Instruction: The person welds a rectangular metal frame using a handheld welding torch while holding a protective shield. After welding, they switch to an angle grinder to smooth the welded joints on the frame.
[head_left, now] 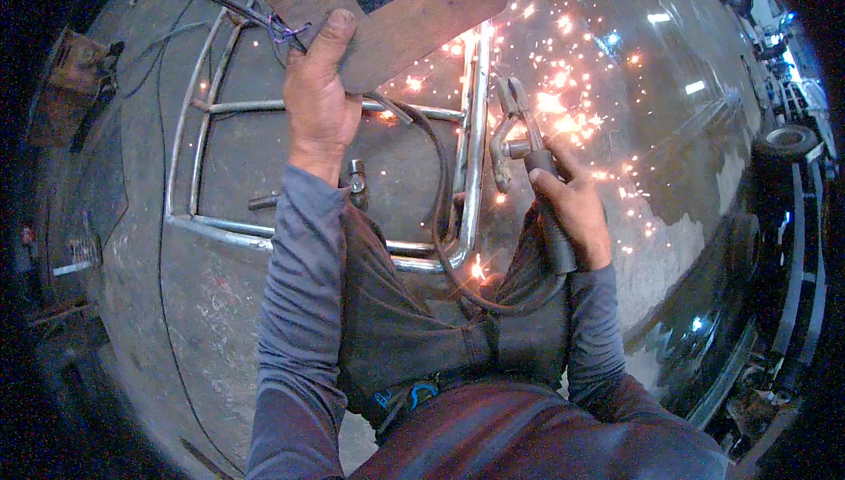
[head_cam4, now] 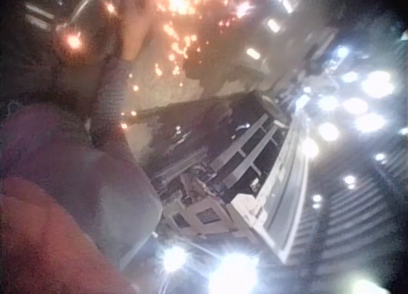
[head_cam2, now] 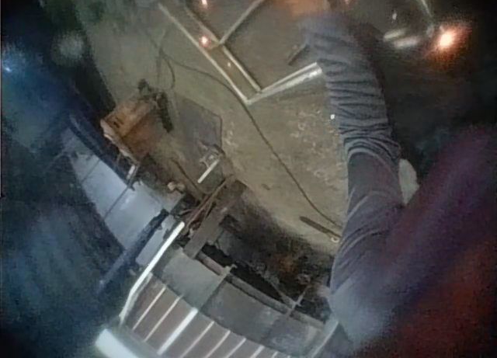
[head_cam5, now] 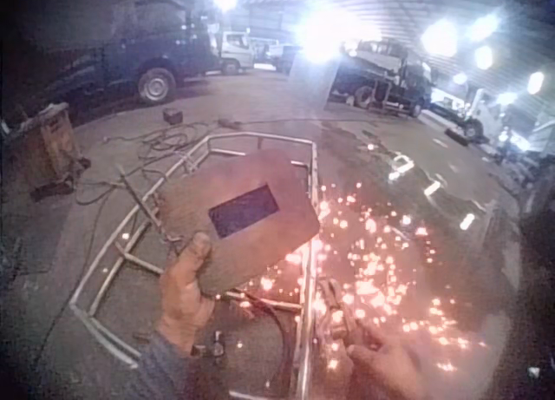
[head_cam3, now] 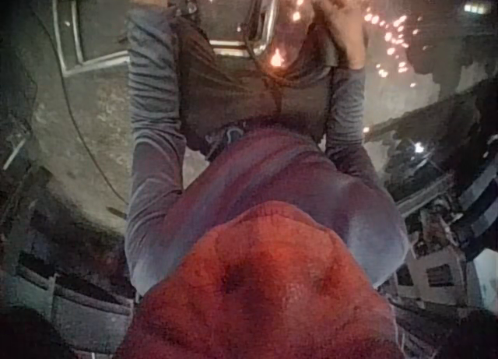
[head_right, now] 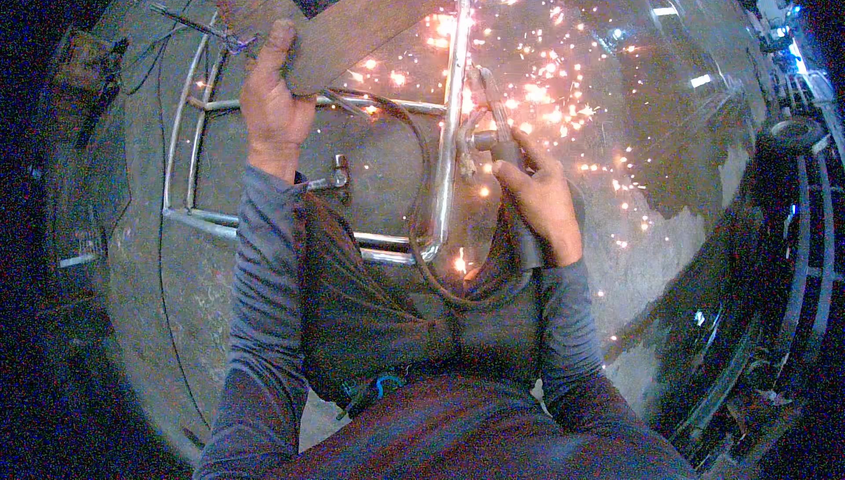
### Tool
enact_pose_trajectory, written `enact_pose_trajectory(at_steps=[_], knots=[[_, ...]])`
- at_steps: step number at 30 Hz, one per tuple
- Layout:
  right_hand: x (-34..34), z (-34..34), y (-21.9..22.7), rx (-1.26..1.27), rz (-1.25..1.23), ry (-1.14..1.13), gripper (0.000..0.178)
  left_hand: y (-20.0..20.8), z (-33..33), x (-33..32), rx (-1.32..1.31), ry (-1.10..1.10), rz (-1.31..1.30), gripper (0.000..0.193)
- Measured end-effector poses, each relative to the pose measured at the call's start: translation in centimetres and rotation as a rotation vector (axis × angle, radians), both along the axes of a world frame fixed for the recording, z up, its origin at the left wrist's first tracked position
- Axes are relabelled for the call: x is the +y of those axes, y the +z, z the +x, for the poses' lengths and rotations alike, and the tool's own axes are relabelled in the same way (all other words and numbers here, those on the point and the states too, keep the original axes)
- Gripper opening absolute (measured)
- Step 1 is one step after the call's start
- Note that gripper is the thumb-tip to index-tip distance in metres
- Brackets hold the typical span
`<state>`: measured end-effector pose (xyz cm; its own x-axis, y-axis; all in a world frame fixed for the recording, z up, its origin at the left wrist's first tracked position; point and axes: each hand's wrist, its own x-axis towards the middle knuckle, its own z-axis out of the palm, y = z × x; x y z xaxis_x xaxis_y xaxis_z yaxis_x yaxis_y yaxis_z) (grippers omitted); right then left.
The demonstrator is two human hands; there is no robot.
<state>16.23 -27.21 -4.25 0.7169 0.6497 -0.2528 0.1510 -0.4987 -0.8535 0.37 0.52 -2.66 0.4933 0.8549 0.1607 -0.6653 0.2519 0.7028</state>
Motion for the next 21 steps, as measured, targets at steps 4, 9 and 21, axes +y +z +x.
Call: enact_pose_trajectory(at_steps=[4, 9, 21], knots=[[0.2, 0.2, 0.2, 0.007, -0.069, -0.008, 0.061, 0.1, -0.1, 0.2, -0.002, -0.086, 0.005, 0.043], [0.5, 0.5, -0.2, -0.021, -0.051, 0.007, 0.060, 0.1, -0.5, 0.0, 0.072, -0.181, 0.073, 0.047], [0.9, 0.5, 0.3, 0.137, -0.147, -0.049, 0.035, 1.5, -0.9, -2.3, 0.223, -0.589, 0.193, 0.059]])
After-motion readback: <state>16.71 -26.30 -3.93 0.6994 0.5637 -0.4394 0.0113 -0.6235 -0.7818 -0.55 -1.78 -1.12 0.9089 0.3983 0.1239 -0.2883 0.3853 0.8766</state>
